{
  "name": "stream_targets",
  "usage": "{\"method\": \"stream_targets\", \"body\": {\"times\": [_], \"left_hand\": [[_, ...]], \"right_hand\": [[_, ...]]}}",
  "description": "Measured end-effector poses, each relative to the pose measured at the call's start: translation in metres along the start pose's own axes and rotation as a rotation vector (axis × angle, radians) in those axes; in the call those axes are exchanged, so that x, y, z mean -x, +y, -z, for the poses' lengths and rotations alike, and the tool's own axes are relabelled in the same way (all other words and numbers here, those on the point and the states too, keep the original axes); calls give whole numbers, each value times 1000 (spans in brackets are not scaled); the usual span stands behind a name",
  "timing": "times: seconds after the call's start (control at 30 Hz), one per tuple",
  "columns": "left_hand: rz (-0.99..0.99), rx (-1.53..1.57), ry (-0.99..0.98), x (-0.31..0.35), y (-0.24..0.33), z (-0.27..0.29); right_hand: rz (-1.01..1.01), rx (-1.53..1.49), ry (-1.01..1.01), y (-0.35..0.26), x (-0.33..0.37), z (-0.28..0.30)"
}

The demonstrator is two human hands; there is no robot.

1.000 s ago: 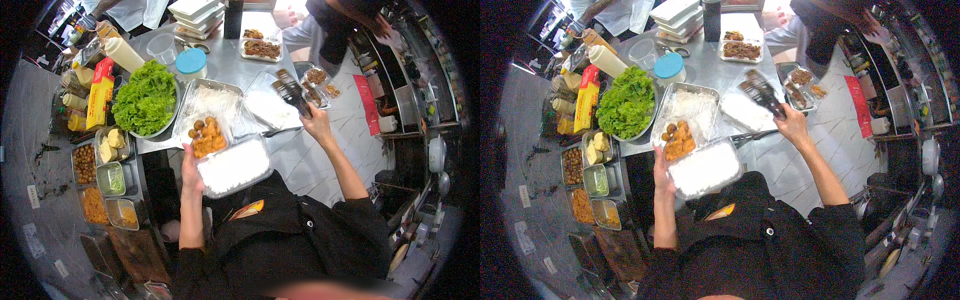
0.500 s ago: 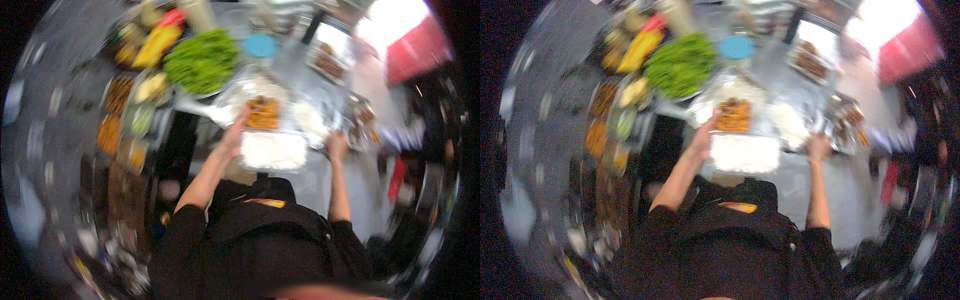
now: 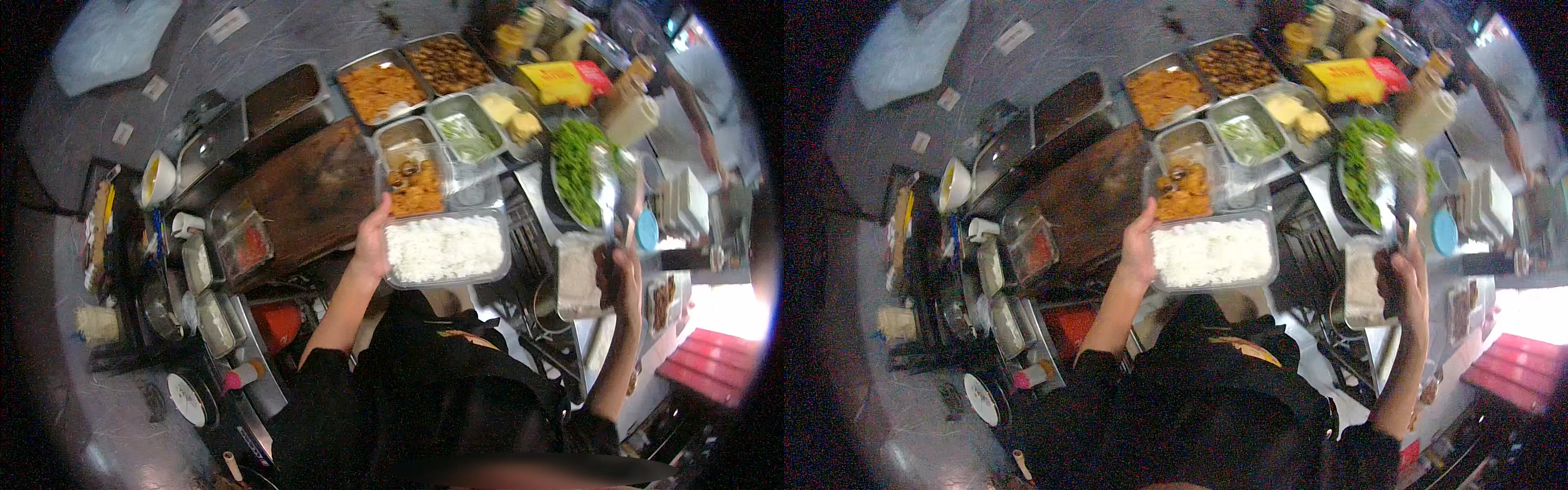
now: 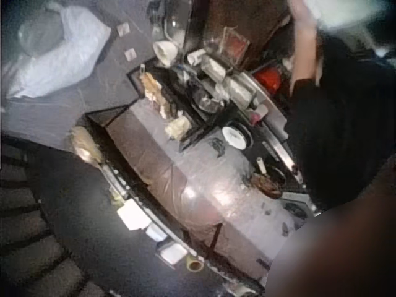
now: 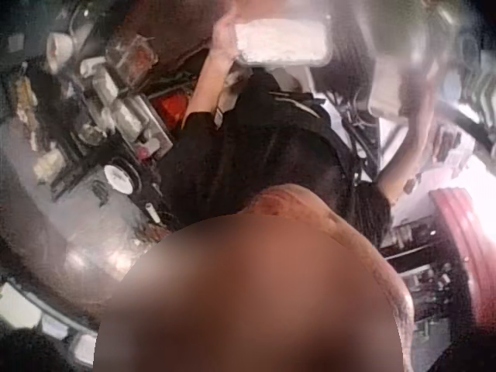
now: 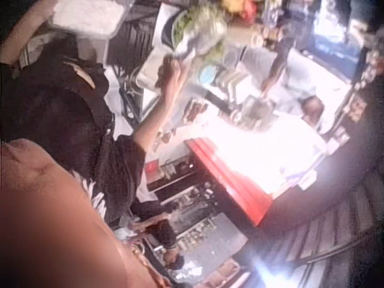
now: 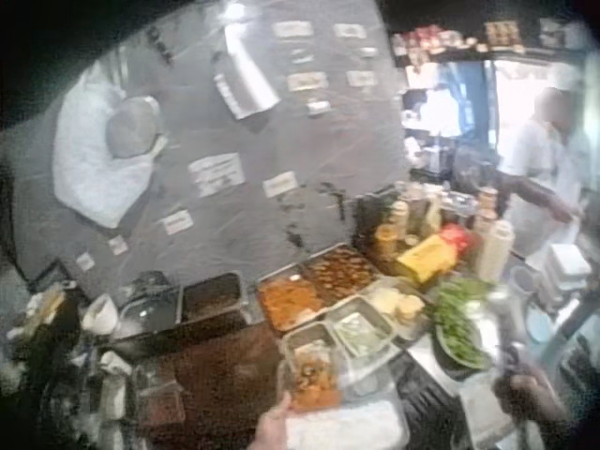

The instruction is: The person assembles several meal containers by scooping rice and adding various cooked items from stainless steel trays using tongs. The containers are filled with rice, meat, and fried items, then placed on a counter.

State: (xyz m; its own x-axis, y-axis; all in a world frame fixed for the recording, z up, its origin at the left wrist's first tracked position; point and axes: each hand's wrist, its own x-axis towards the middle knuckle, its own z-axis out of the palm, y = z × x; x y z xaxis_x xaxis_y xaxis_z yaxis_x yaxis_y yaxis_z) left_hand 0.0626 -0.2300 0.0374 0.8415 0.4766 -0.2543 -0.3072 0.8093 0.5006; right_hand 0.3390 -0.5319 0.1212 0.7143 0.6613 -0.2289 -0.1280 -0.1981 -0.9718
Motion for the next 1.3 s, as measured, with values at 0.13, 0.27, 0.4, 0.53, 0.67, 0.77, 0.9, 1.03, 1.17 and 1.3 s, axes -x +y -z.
{"method": "stream_targets", "body": {"times": [0.13, 0.27, 0.4, 0.53, 0.67, 0.77, 0.9, 1.03, 1.17, 1.3], "left_hand": [[-186, 105, 92, 41, 72, 66], [-221, 206, 274, 73, 114, 129], [-321, 224, 321, 80, 129, 149], [-328, 389, 338, 73, 127, 175], [-381, 377, 364, 60, 136, 170], [-455, 359, 415, 48, 134, 167], [-554, 395, 531, 26, 133, 168], [-602, 473, 568, 8, 135, 164], [-689, 359, 682, -5, 136, 155], [-739, 386, 724, -19, 139, 149]], "right_hand": [[92, 379, -395, -82, -101, -159], [717, 960, -527, -128, -213, -323], [949, 1464, -585, -154, -289, -461], [1024, 1886, -601, -157, -318, -554], [859, 2049, -801, -132, -348, -609], [990, 2122, -868, -108, -346, -628], [1090, 2015, -912, -77, -355, -634], [1211, 1841, -901, -79, -374, -620], [1237, 1715, -881, -108, -383, -608], [1273, 1629, -889, -144, -396, -596]]}}
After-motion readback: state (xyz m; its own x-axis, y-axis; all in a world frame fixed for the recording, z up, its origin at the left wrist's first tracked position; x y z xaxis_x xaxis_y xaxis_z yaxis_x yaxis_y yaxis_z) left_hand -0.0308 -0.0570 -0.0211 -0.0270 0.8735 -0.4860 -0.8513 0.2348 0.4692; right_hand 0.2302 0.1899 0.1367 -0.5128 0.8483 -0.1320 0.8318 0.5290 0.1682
